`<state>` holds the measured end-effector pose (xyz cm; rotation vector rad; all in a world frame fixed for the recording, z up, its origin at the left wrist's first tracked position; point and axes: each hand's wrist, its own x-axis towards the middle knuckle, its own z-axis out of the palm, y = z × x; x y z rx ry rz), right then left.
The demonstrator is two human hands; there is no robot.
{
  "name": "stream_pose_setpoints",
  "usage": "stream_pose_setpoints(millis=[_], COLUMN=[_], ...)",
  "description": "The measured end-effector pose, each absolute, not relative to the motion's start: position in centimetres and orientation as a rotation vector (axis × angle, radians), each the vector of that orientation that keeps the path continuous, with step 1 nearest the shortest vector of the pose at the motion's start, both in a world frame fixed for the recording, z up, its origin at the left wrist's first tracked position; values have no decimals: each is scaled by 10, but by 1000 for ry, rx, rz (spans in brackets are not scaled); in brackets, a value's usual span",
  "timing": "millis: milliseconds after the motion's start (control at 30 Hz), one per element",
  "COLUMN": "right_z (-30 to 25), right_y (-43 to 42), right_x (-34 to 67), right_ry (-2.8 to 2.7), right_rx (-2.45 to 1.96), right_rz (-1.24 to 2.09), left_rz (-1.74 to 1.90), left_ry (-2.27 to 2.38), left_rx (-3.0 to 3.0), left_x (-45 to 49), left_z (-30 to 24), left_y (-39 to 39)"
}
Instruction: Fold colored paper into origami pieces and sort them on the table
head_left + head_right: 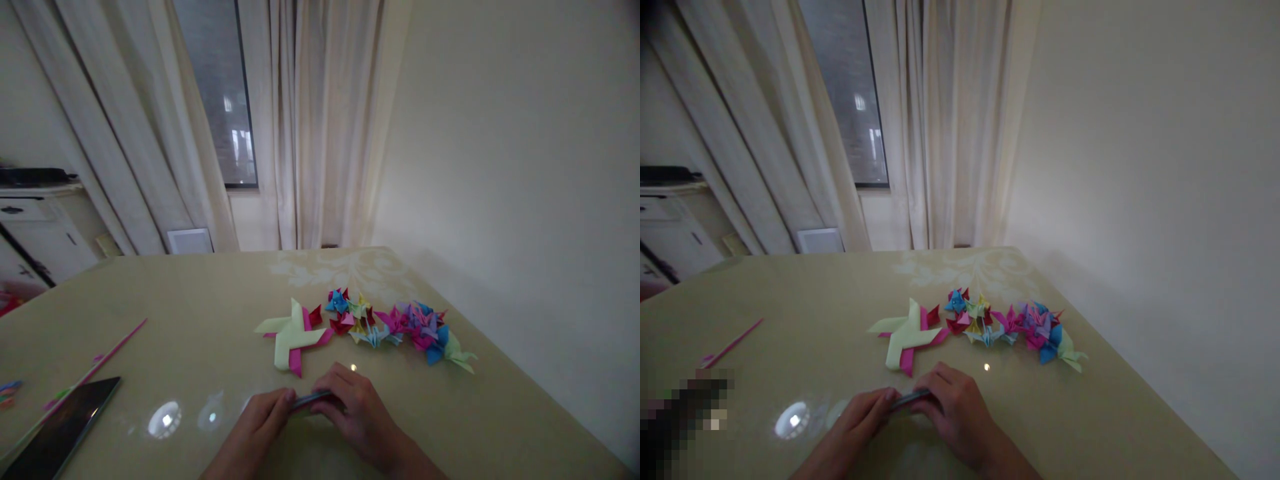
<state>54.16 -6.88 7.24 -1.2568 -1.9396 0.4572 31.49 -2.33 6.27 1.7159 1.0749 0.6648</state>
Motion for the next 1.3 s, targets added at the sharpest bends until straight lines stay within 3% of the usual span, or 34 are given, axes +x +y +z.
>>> stream_pose_setpoints(millis=[333, 767, 1300], right_z=[77, 75, 76], right_y=[-70, -70, -63], right_x=[545, 542, 549], right_ry=[-2037, -1968, -2120], right_rx=[-1298, -1352, -1538], right_rz=[445, 419, 309], left_rz=[745, 935, 805], left_ry=[1025, 917, 832], left_rx=[1713, 1241, 1180], left_x=[315, 316, 314], left_z=[64, 50, 36], left_y=[-22, -14, -9])
